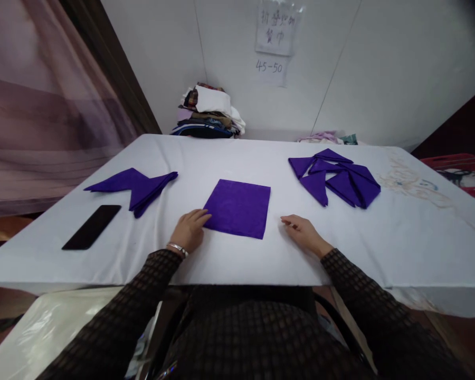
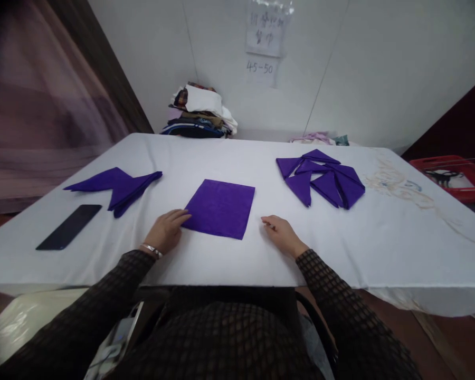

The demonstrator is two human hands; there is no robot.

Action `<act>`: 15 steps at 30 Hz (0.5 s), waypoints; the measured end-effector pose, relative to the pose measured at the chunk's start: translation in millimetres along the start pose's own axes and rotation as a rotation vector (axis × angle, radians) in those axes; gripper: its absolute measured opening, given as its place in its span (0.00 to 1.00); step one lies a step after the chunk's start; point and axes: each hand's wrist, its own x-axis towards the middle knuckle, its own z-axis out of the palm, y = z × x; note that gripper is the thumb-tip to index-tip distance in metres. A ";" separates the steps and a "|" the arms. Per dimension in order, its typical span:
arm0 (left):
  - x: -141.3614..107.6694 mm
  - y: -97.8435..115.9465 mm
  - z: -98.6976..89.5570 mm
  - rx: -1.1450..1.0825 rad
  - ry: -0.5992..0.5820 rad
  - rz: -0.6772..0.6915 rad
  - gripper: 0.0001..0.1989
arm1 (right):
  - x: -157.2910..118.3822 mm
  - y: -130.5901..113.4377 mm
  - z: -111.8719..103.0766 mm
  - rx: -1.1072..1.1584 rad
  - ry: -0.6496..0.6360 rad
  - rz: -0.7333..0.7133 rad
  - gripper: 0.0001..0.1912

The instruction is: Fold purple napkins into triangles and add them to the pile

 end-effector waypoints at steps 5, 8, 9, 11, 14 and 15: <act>3.1 72.7 17.1 -0.142 -0.047 0.219 0.17 | 14.9 -12.5 16.1 -0.054 -0.070 -0.232 0.21; 15.6 94.6 25.7 -0.114 -0.082 0.235 0.13 | 30.1 -12.6 24.5 -0.131 -0.100 -0.376 0.25; 20.0 97.5 27.5 -0.095 -0.094 0.224 0.12 | 34.7 -11.5 27.3 -0.150 -0.112 -0.416 0.26; 27.1 100.0 29.9 -0.060 -0.120 0.198 0.11 | 41.4 -8.6 32.2 -0.175 -0.133 -0.464 0.27; 31.8 99.9 31.7 -0.065 -0.128 0.150 0.10 | 42.9 -6.9 36.7 -0.189 -0.151 -0.465 0.27; 31.8 99.2 32.1 -0.097 -0.117 0.128 0.10 | 41.3 -8.1 37.0 -0.189 -0.159 -0.457 0.27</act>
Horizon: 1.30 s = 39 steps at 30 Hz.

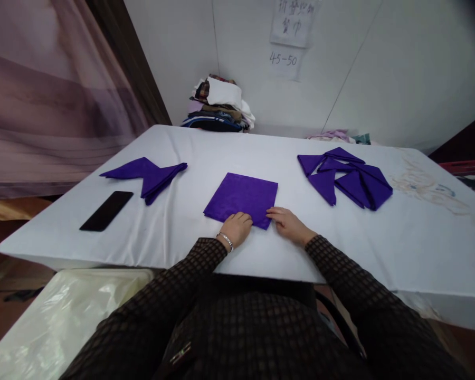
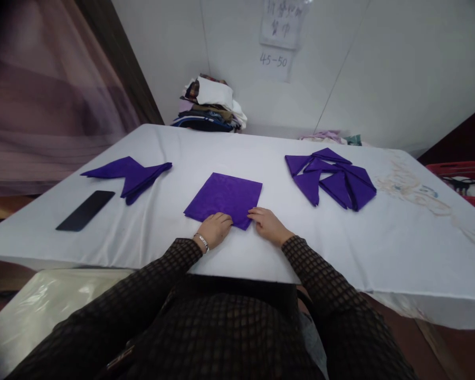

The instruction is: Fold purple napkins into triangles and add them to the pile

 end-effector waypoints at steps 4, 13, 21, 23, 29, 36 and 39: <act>-5.4 -6.2 -0.2 -0.314 0.092 -0.107 0.07 | -4.5 -17.8 -3.2 0.026 -0.013 0.078 0.25; -19.7 -17.0 -4.3 -0.692 0.114 -0.351 0.08 | 8.1 -48.0 2.4 0.461 0.049 0.315 0.09; -17.1 -14.4 -6.0 -0.792 0.087 -0.423 0.13 | 12.8 -47.6 4.3 0.625 -0.024 0.560 0.13; -14.8 -14.2 -6.3 -0.797 0.084 -0.463 0.15 | 15.0 -46.5 5.3 0.600 -0.019 0.541 0.12; -11.4 -16.0 -6.1 -0.785 0.073 -0.486 0.17 | 29.8 -48.4 8.6 0.650 0.000 0.488 0.14; -10.8 -17.8 -9.6 -0.768 0.012 -0.481 0.17 | 36.3 -50.2 14.0 0.672 0.001 0.513 0.17; -10.1 -17.0 -9.8 -0.764 0.006 -0.471 0.17 | 36.8 -49.0 14.1 0.689 0.007 0.533 0.18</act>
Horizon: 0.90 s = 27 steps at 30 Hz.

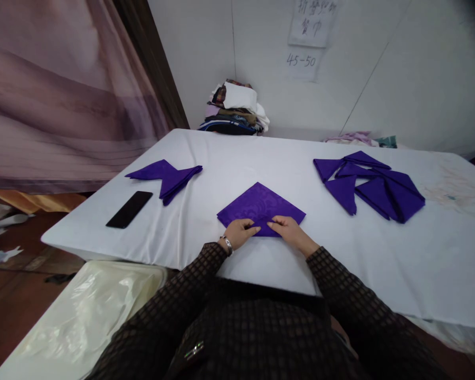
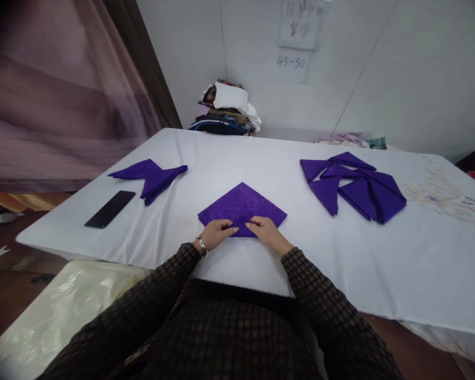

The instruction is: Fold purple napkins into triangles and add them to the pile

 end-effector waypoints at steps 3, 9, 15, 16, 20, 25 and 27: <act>-3.3 1.6 -0.1 0.021 0.006 0.012 0.18 | -1.4 -2.6 -0.4 -0.022 -0.011 -0.007 0.17; -21.3 8.0 -16.9 -0.033 -0.266 0.087 0.14 | -30.7 -21.1 0.6 -0.125 -0.292 -0.061 0.12; -26.3 -3.0 -30.7 0.002 -0.081 0.131 0.13 | -43.6 -41.8 -4.5 -0.146 -0.603 -0.081 0.13; -25.6 -5.8 -31.1 0.006 -0.079 0.121 0.14 | -36.5 -44.1 -6.9 -0.147 -0.598 -0.089 0.14; -18.1 -12.7 -34.0 -0.034 -0.054 0.028 0.20 | 17.0 -45.1 -19.4 -0.143 -0.425 -0.048 0.13; -2.7 -18.2 -35.9 -0.134 0.107 -0.072 0.23 | 85.0 -28.5 -24.8 -0.349 -0.165 0.018 0.14; -1.6 -22.0 -33.8 -0.123 0.159 -0.082 0.22 | 96.5 -20.0 -22.3 -0.481 -0.128 0.020 0.14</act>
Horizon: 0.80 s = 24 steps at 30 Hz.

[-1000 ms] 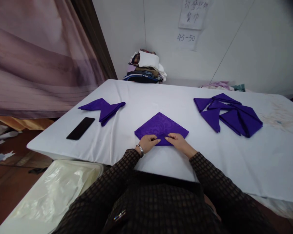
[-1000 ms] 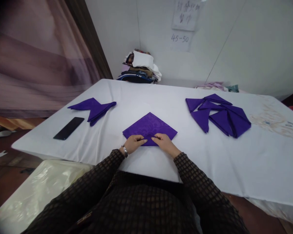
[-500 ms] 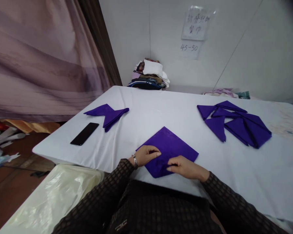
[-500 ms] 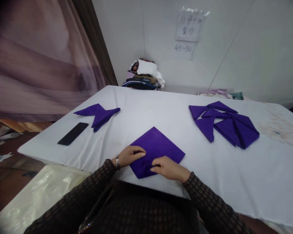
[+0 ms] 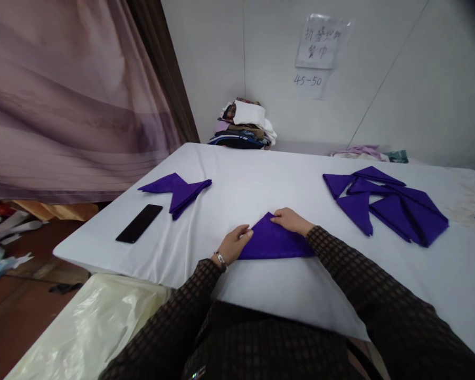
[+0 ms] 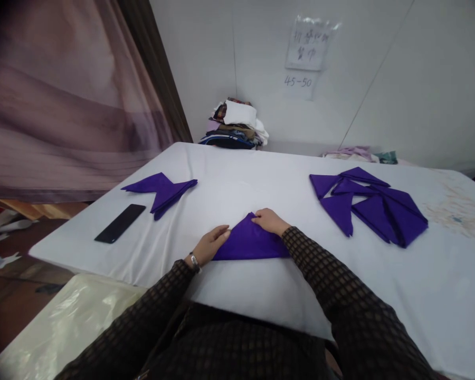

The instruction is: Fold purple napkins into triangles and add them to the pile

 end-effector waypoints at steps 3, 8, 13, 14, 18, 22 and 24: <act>-6.0 -6.3 0.7 0.126 0.061 0.044 0.23 | 3.8 6.3 7.6 -0.104 0.023 0.040 0.12; -20.0 -16.4 -3.5 0.302 0.170 0.228 0.19 | 0.5 4.8 9.6 -0.141 0.024 0.086 0.11; -27.9 -24.8 -4.5 0.296 0.255 0.323 0.17 | 3.0 1.5 9.0 -0.225 0.049 0.083 0.10; -29.5 -26.2 -4.6 0.285 0.260 0.338 0.17 | 3.7 2.0 10.0 -0.248 0.054 0.082 0.10; -37.2 -32.9 -7.0 0.255 0.266 0.383 0.16 | 4.9 6.6 16.1 -0.268 0.082 0.087 0.09; -44.7 -41.8 -12.9 0.263 0.275 0.366 0.16 | 4.2 9.5 19.3 -0.230 0.109 0.111 0.08; -46.8 -45.1 -15.6 0.255 0.276 0.341 0.16 | 3.9 9.1 18.9 -0.222 0.113 0.114 0.07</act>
